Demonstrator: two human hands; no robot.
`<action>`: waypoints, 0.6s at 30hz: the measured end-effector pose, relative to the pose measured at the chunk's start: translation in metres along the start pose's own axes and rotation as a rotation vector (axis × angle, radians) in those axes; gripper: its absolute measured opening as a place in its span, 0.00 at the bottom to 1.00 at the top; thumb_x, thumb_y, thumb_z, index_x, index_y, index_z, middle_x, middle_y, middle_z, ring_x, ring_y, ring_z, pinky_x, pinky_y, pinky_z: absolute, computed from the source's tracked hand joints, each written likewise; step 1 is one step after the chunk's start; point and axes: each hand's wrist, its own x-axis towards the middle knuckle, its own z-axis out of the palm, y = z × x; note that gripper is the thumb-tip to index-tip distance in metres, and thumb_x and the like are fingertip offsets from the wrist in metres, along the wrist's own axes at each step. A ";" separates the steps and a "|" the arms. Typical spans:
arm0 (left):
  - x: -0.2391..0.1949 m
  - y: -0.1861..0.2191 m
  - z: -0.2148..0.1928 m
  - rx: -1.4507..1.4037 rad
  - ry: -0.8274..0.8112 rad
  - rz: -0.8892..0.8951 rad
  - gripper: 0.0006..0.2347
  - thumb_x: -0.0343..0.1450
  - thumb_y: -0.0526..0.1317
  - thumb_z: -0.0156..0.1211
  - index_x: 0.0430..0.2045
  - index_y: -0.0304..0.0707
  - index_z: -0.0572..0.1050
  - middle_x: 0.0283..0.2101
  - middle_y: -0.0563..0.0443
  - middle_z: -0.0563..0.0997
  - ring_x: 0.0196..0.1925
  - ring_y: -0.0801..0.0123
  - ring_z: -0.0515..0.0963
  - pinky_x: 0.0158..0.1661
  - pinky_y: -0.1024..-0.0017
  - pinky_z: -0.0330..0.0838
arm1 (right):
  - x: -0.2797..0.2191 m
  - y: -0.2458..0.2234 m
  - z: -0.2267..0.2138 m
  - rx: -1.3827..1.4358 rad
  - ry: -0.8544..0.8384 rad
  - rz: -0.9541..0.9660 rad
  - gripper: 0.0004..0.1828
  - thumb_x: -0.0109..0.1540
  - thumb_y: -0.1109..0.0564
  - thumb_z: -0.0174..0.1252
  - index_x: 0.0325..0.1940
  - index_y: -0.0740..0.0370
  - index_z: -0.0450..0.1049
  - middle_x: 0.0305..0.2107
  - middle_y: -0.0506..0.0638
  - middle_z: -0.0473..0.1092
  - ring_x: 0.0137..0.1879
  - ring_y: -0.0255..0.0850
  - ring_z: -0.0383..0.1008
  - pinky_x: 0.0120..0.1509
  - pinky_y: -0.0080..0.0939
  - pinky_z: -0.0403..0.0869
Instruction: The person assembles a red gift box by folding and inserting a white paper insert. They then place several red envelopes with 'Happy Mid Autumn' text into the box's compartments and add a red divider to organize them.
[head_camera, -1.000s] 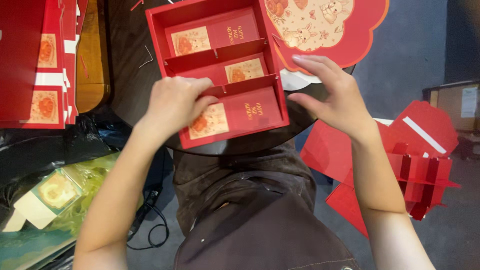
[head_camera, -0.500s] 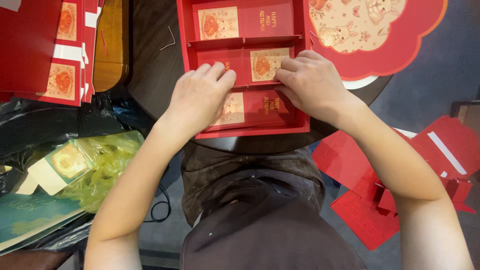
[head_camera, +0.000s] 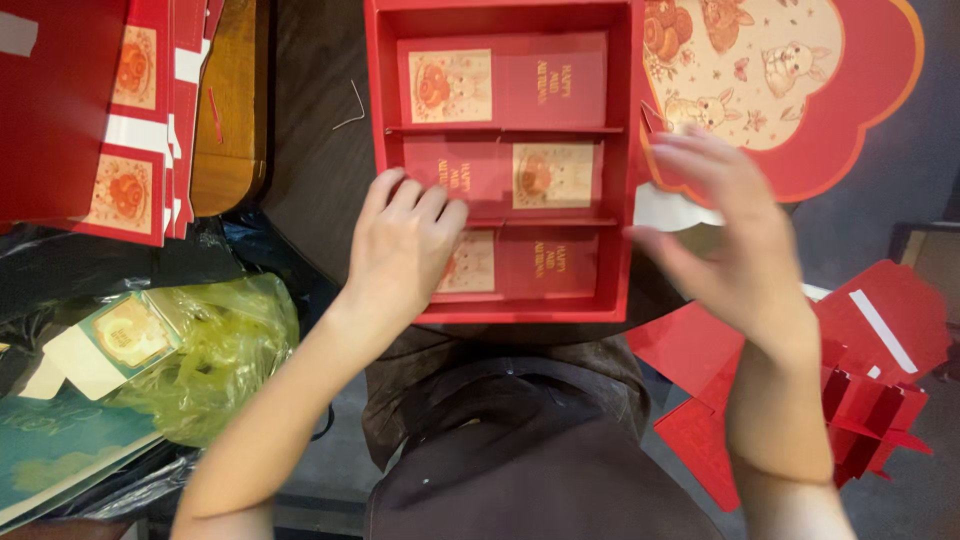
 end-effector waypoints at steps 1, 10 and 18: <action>-0.003 0.000 -0.002 -0.004 0.004 -0.025 0.08 0.63 0.36 0.66 0.33 0.40 0.78 0.37 0.49 0.80 0.47 0.59 0.78 0.65 0.49 0.60 | -0.005 0.003 -0.003 0.065 0.057 0.107 0.31 0.60 0.64 0.68 0.66 0.62 0.67 0.63 0.60 0.68 0.73 0.54 0.67 0.80 0.52 0.65; -0.002 -0.032 -0.014 -0.012 -0.023 0.071 0.07 0.64 0.38 0.66 0.33 0.43 0.79 0.40 0.53 0.79 0.56 0.59 0.76 0.71 0.34 0.46 | -0.014 0.000 0.021 -0.356 -0.105 -0.217 0.21 0.55 0.61 0.64 0.54 0.60 0.78 0.62 0.65 0.66 0.72 0.68 0.58 0.76 0.63 0.59; -0.087 -0.021 -0.054 -0.173 -0.087 -0.165 0.07 0.77 0.43 0.64 0.40 0.40 0.79 0.49 0.51 0.79 0.60 0.61 0.73 0.70 0.51 0.59 | -0.043 -0.027 0.064 -0.343 -0.240 -0.454 0.16 0.55 0.59 0.60 0.46 0.60 0.79 0.43 0.51 0.76 0.54 0.46 0.76 0.72 0.59 0.67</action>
